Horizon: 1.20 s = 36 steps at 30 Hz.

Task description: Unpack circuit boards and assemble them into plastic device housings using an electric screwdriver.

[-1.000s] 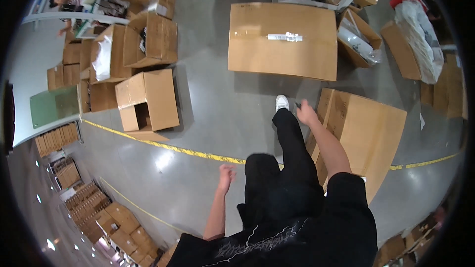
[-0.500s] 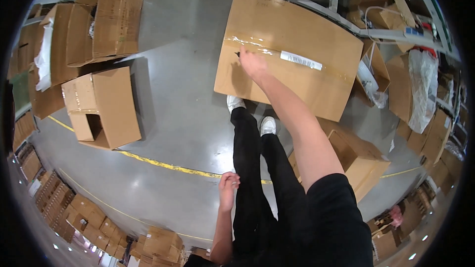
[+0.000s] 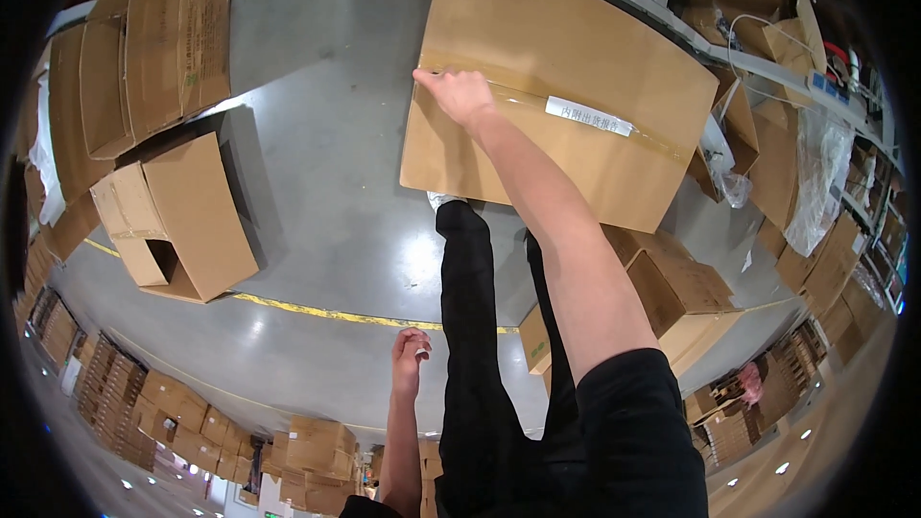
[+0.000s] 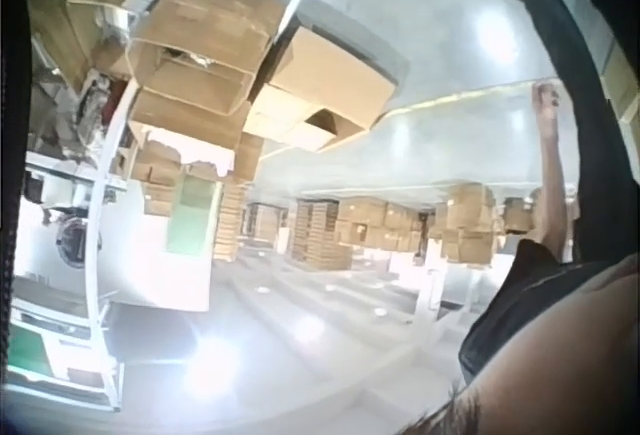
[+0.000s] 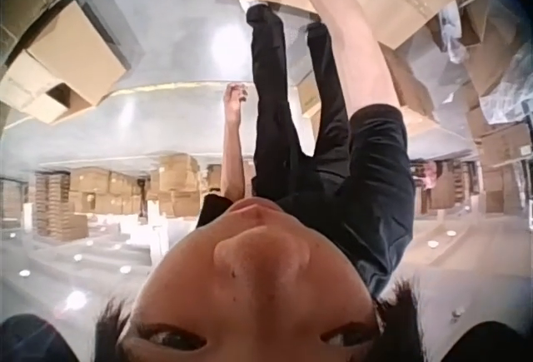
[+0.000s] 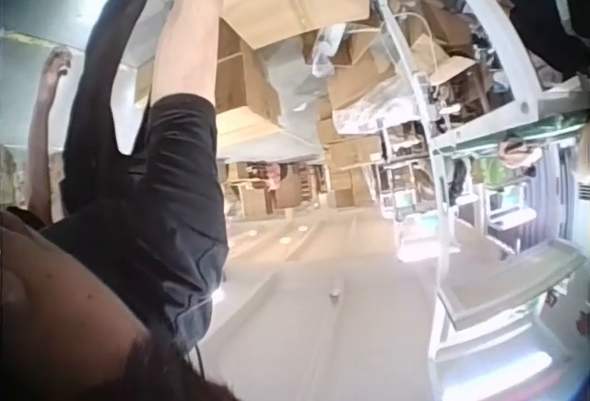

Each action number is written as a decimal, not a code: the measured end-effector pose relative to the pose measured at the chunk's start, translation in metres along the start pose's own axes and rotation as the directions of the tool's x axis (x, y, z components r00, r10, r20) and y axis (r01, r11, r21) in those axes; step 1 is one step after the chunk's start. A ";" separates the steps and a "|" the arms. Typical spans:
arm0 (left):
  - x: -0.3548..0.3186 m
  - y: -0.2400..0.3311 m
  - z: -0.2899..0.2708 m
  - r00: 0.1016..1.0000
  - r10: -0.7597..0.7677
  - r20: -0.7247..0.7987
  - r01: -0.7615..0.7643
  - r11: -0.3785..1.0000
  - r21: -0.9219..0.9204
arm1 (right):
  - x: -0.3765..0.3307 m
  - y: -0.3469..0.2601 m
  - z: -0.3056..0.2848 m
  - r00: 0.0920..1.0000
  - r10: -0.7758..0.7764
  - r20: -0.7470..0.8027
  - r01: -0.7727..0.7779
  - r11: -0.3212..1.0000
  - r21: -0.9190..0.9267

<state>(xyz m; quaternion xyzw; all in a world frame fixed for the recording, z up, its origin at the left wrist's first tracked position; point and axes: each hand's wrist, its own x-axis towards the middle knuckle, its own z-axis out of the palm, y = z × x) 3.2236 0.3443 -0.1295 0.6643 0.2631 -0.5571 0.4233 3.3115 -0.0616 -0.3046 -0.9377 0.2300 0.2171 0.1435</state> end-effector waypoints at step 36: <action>0.232 0.097 0.385 0.425 0.505 0.751 -0.569 -0.496 0.656 | -0.289 0.347 0.121 0.957 0.217 0.195 -0.189 0.970 -0.153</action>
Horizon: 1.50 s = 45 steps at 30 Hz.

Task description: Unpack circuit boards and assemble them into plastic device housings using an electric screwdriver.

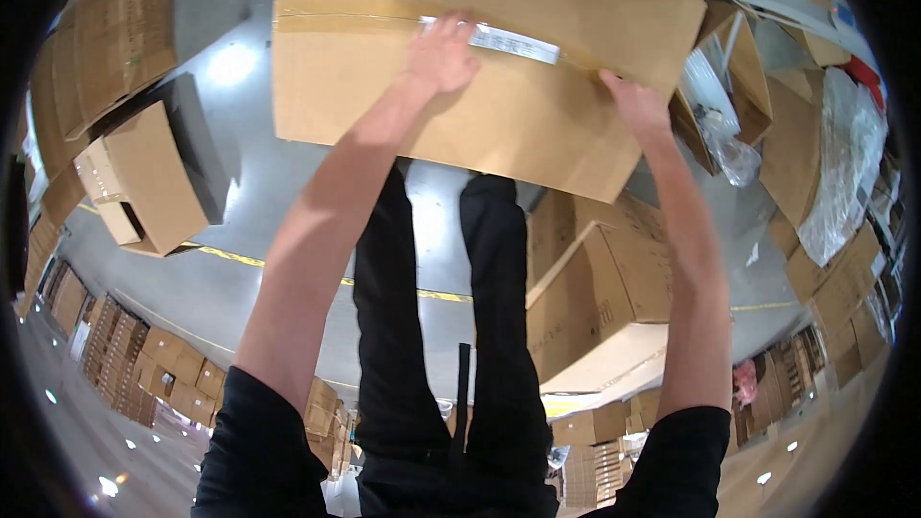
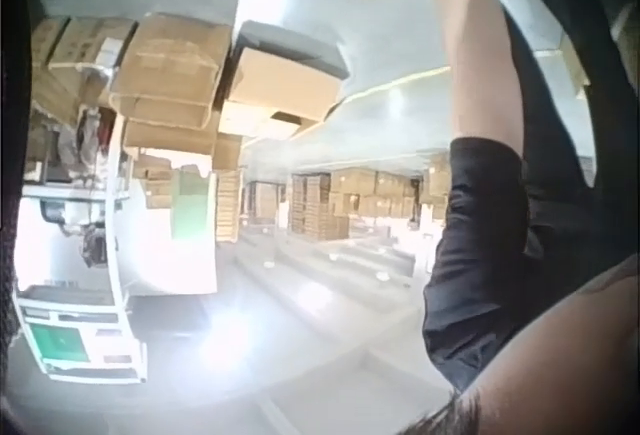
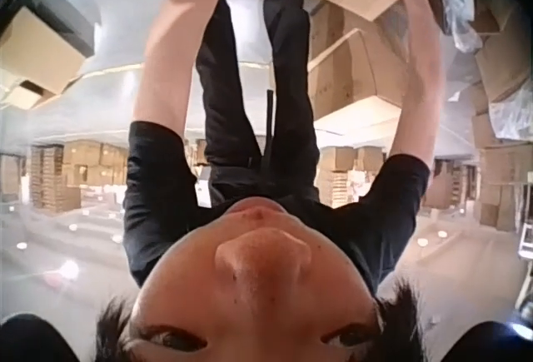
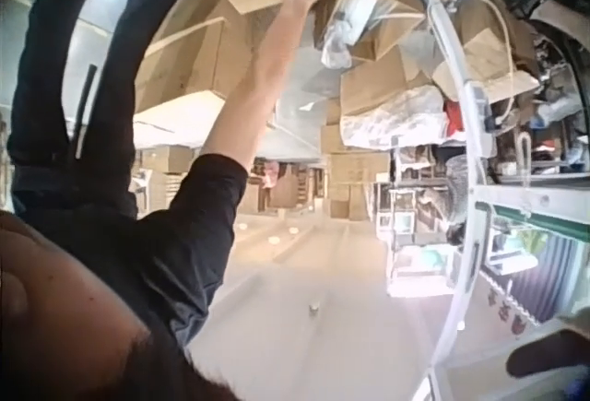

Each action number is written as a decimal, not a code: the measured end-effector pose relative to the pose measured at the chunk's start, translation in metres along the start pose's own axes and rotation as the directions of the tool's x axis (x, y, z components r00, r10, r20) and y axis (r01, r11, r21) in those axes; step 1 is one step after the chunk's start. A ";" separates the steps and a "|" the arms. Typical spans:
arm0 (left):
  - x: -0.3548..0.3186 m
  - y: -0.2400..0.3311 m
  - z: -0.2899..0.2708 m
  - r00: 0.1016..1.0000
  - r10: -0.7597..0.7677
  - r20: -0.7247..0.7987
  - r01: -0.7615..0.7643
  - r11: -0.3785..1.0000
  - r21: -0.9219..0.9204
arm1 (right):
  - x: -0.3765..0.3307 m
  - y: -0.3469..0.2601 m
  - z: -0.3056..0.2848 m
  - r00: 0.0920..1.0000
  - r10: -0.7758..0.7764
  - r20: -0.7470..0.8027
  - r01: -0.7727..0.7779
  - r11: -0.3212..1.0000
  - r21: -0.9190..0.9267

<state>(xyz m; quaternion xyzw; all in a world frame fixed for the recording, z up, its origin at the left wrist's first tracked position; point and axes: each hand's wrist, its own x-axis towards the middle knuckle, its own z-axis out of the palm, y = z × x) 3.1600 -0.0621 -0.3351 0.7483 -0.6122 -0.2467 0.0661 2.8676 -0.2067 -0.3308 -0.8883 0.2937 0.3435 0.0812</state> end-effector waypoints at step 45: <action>-0.048 0.025 -0.011 0.568 -0.312 0.761 0.756 0.562 -0.335 | -0.076 0.060 0.063 0.693 0.710 0.126 -0.426 0.262 0.866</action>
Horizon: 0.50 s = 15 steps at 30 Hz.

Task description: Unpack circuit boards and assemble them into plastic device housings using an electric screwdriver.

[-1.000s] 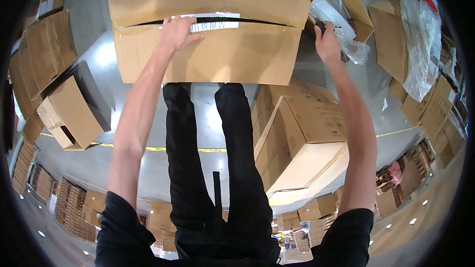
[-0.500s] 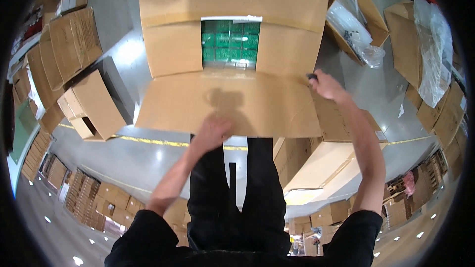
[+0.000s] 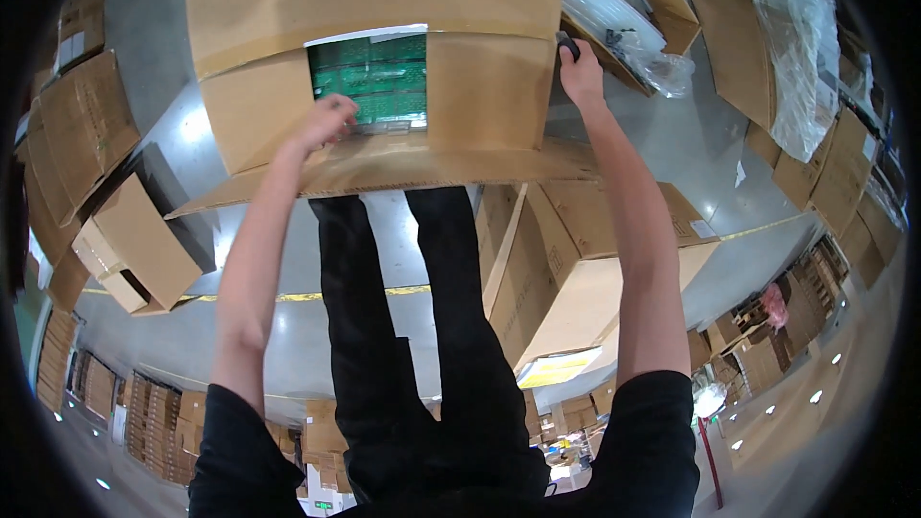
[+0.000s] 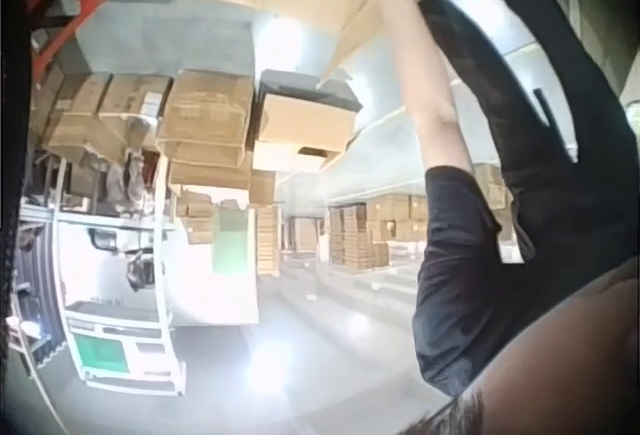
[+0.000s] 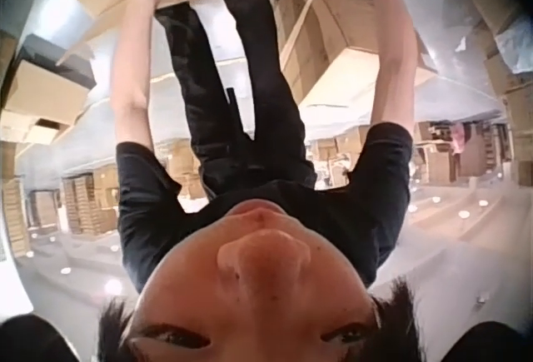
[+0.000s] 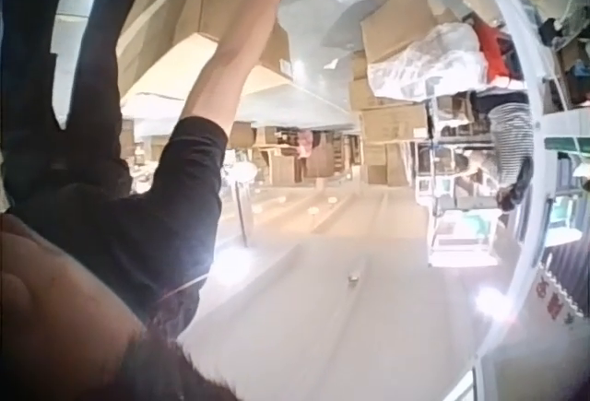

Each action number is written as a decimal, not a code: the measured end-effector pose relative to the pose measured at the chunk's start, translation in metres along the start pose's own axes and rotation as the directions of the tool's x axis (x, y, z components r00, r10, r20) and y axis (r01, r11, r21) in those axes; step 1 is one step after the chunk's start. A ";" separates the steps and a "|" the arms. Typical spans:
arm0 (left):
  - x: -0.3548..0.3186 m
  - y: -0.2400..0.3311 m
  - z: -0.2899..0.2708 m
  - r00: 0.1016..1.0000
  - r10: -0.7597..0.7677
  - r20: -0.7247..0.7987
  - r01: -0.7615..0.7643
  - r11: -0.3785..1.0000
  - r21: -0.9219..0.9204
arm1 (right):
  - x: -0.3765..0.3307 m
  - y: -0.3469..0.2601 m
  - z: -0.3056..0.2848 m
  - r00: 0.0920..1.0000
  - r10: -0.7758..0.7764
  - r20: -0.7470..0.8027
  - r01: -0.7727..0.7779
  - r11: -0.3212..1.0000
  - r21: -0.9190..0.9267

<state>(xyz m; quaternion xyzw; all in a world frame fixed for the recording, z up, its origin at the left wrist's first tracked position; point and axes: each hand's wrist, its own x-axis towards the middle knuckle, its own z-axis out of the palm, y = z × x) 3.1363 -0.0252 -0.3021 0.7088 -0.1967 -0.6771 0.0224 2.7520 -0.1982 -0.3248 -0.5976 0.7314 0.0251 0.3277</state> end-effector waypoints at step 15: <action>0.038 0.017 -0.074 0.977 -0.057 -0.205 -0.199 0.087 -0.976 | 0.031 -0.004 0.003 0.999 0.043 -0.033 -0.044 0.999 -0.011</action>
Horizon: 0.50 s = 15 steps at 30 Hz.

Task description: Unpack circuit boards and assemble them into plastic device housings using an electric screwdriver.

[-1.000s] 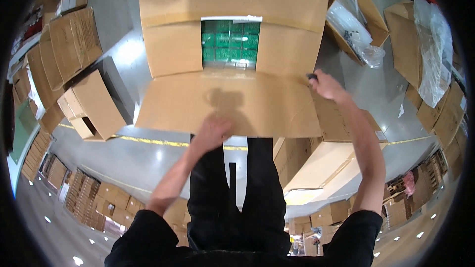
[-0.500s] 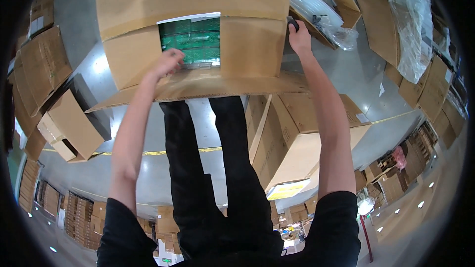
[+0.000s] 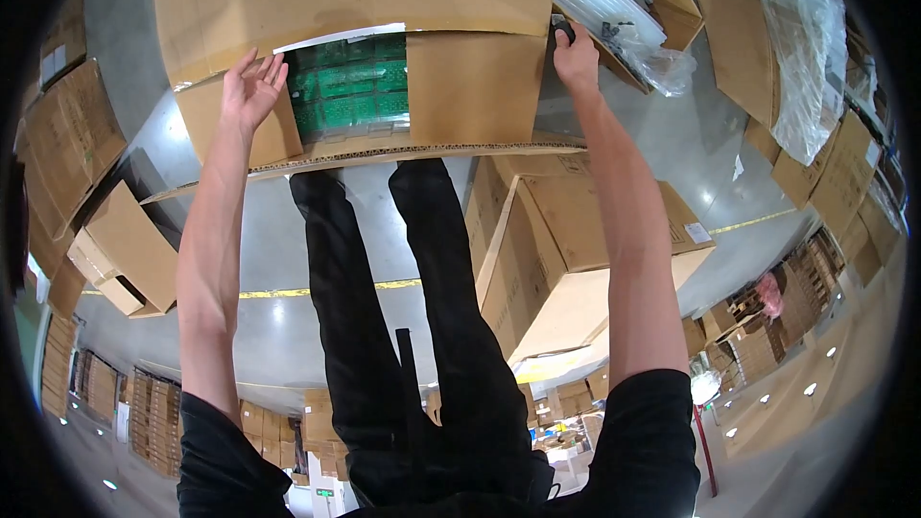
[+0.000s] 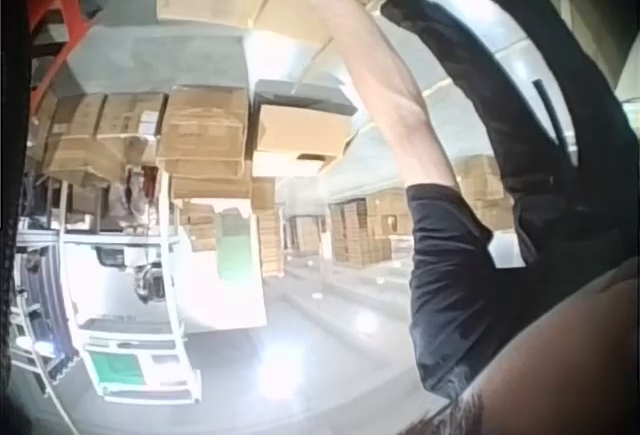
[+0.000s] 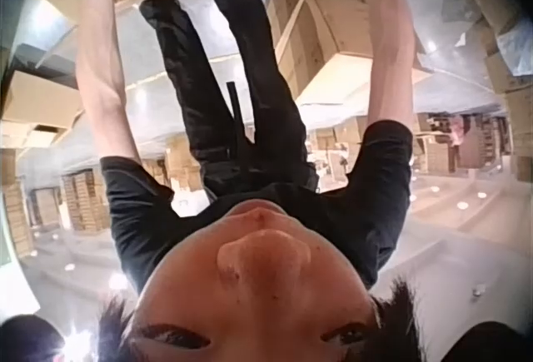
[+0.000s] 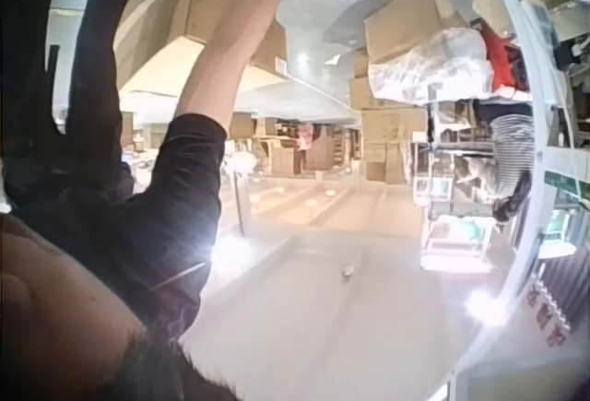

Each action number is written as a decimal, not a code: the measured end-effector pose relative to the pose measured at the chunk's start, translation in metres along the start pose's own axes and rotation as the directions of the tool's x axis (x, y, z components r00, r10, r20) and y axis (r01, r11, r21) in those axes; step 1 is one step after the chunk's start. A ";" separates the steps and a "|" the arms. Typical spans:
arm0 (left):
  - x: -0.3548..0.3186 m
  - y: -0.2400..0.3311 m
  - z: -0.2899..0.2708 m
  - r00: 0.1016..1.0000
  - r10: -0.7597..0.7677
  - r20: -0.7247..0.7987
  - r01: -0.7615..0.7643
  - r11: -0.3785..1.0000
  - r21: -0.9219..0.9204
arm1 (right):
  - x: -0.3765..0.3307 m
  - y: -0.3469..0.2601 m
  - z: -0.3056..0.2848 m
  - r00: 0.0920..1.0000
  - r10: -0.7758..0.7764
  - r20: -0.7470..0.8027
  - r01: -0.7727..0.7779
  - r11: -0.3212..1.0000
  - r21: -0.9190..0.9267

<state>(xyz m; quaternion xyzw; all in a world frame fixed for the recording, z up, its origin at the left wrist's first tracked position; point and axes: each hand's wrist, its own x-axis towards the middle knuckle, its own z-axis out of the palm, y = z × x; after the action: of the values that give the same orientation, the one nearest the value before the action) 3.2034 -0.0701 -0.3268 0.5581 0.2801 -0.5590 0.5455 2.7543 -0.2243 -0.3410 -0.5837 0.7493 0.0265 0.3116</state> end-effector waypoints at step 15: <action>-0.022 -0.004 0.000 0.953 -0.119 0.279 0.138 0.989 -0.051 | 0.022 0.046 -0.012 0.697 -0.115 0.708 0.350 0.916 -0.195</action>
<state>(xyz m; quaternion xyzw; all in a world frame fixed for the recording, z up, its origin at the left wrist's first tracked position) 3.1952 -0.0628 -0.3075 0.4360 0.2567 -0.6553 0.5608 2.7056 -0.2331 -0.3571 -0.6654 0.4861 0.3181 0.4688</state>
